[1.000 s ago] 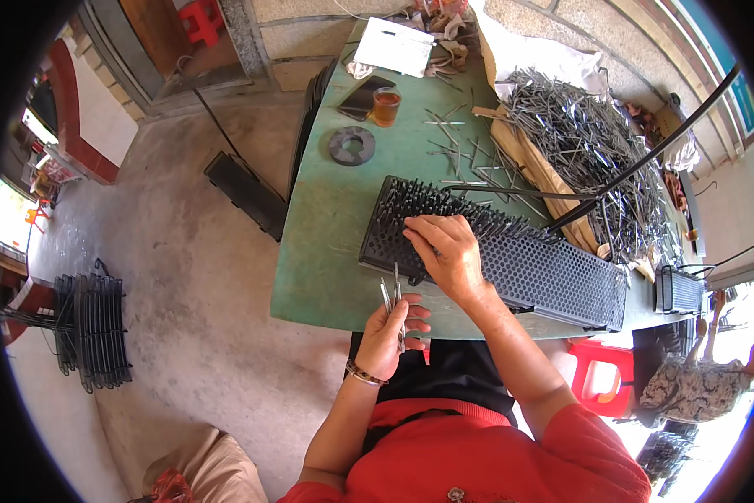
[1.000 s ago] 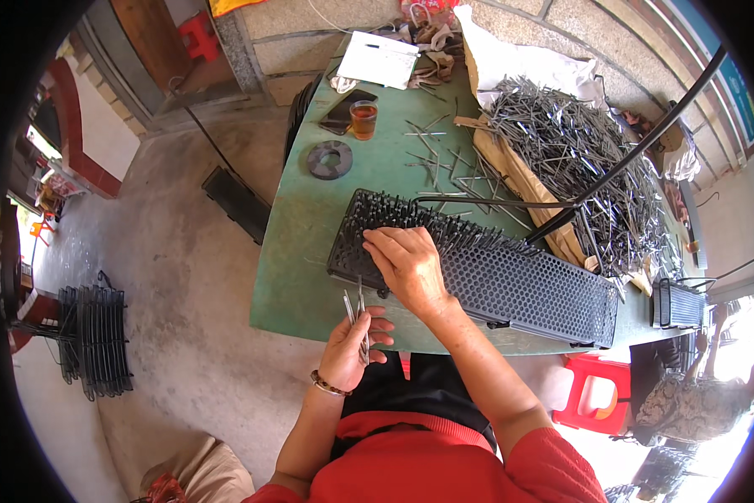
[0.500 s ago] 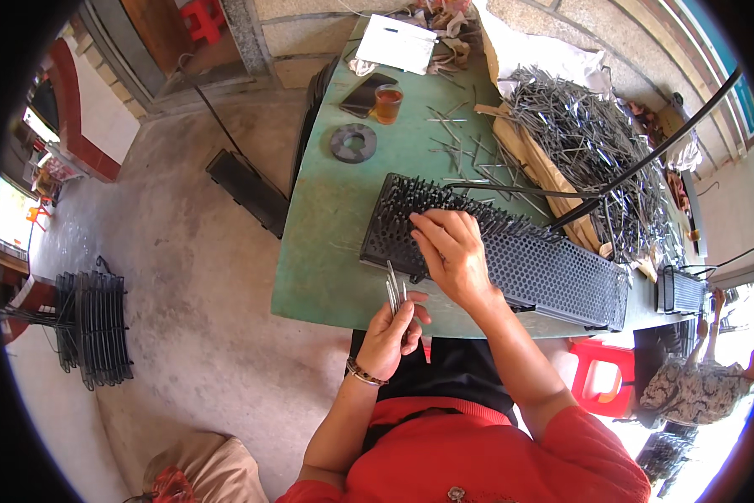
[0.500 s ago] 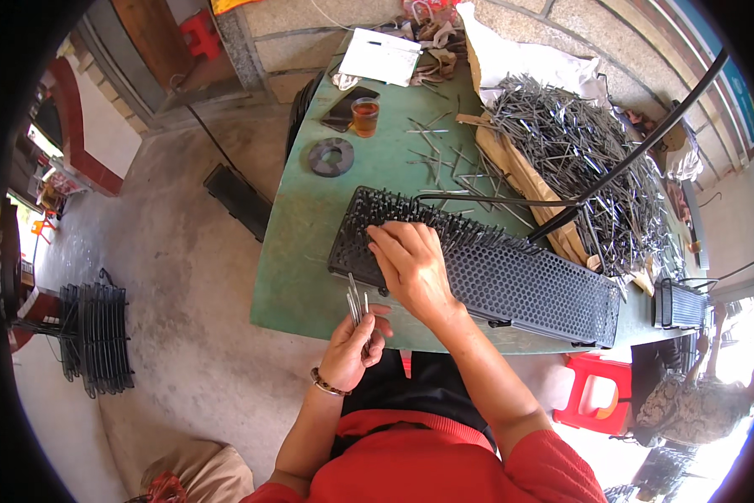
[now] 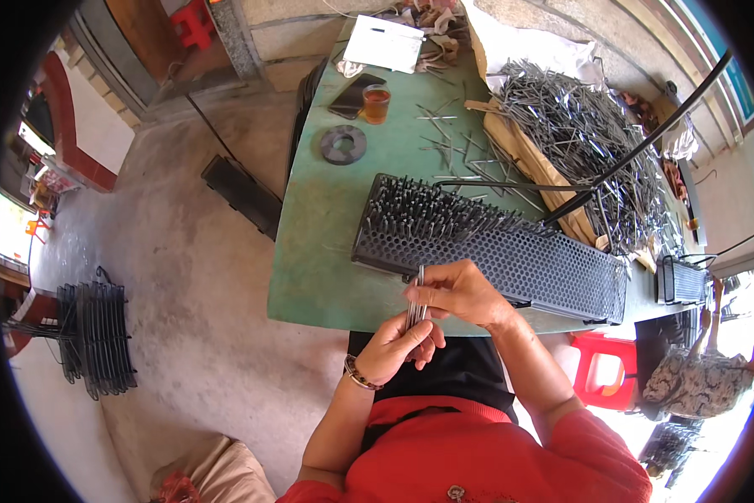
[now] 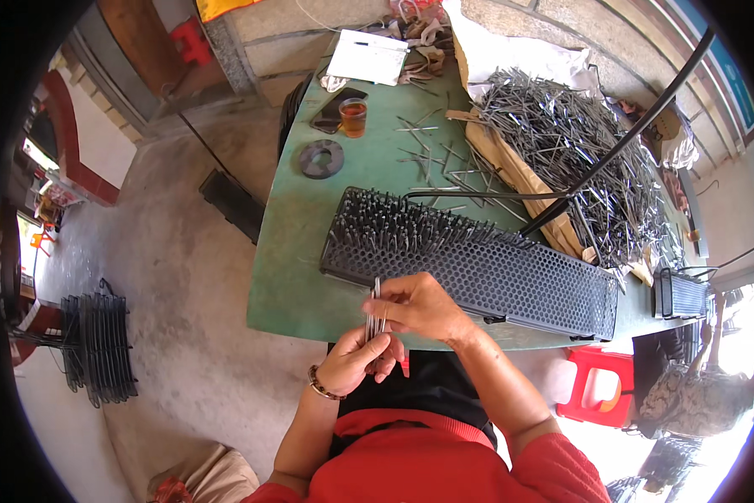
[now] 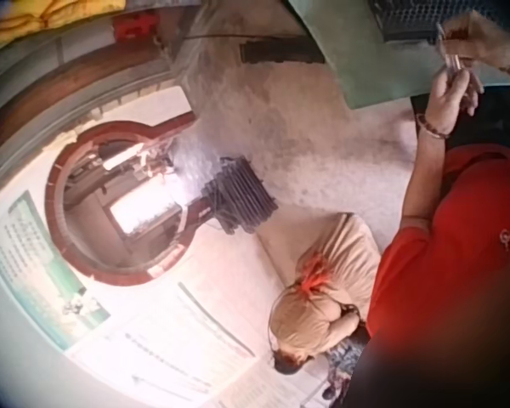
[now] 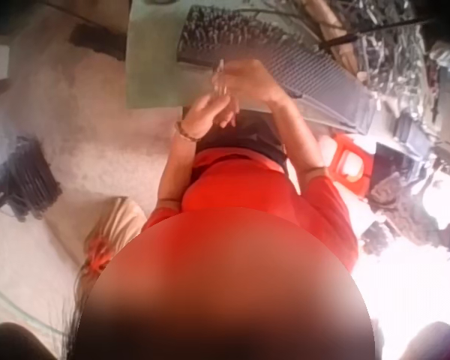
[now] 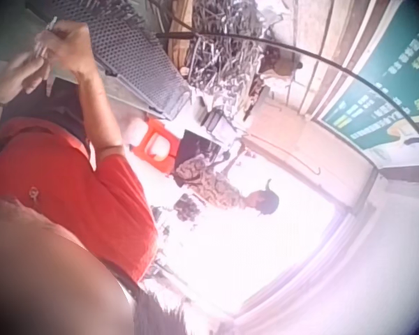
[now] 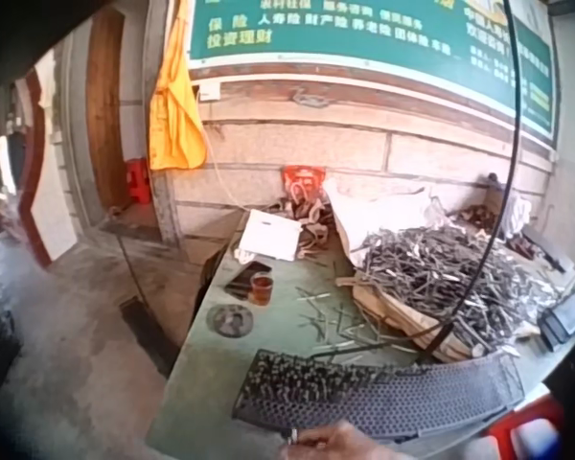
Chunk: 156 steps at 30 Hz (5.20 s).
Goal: The recorder inserts small metal rods into a perforated black fixture.
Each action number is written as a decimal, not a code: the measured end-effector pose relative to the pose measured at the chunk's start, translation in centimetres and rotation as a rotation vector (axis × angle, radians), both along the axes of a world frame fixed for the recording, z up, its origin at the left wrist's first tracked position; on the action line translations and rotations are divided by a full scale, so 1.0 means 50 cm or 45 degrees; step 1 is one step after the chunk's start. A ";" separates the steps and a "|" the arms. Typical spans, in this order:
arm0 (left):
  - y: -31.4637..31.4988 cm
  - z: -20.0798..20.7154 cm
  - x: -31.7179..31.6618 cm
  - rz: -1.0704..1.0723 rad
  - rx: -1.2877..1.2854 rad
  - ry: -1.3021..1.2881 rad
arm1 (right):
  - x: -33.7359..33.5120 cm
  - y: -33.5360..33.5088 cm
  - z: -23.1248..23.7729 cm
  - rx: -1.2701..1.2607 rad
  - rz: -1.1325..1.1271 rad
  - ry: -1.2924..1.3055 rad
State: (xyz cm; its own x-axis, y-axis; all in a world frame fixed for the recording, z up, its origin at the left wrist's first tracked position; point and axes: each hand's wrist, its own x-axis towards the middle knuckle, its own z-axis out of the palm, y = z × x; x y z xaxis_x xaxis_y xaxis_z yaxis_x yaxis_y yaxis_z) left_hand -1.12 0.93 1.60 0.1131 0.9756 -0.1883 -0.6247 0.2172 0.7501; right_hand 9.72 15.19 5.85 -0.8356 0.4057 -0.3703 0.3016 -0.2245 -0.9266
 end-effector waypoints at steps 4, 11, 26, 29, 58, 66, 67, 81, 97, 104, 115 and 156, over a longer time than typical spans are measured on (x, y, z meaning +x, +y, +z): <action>0.005 -0.022 -0.003 -0.019 -0.047 -0.017 | 0.004 0.019 0.014 0.336 -0.314 0.176; 0.007 -0.038 0.001 0.086 -0.146 -0.057 | -0.026 0.055 0.017 0.888 -0.702 0.172; 0.007 -0.041 0.007 0.139 -0.141 -0.073 | -0.053 0.048 -0.006 1.228 -0.619 0.099; 0.007 -0.041 0.007 0.139 -0.154 -0.071 | -0.055 0.050 -0.004 1.199 -0.610 0.126; 0.010 -0.013 0.006 -0.167 0.052 -0.167 | 0.027 -0.009 -0.001 0.347 0.041 0.160; 0.018 -0.035 0.011 0.141 0.019 0.284 | 0.039 0.035 0.021 0.360 -0.405 0.142; 0.018 -0.034 0.008 0.135 0.021 0.286 | 0.038 0.048 0.023 0.484 -0.539 0.172; 0.007 -0.028 -0.005 0.236 -0.162 0.251 | 0.005 0.100 0.033 1.044 -0.627 0.149; 0.004 -0.029 -0.002 0.226 -0.160 0.229 | -0.005 0.084 -0.044 1.747 -0.561 0.264; 0.000 -0.036 0.001 0.223 -0.158 0.216 | -0.001 0.078 -0.043 1.915 -0.445 0.232; -0.005 -0.044 -0.011 0.349 -0.168 0.223 | 0.006 0.069 -0.025 1.995 -0.451 0.161; 0.671 0.182 0.068 -0.116 1.106 2.316 | 0.437 0.047 -0.116 1.642 -1.464 -0.104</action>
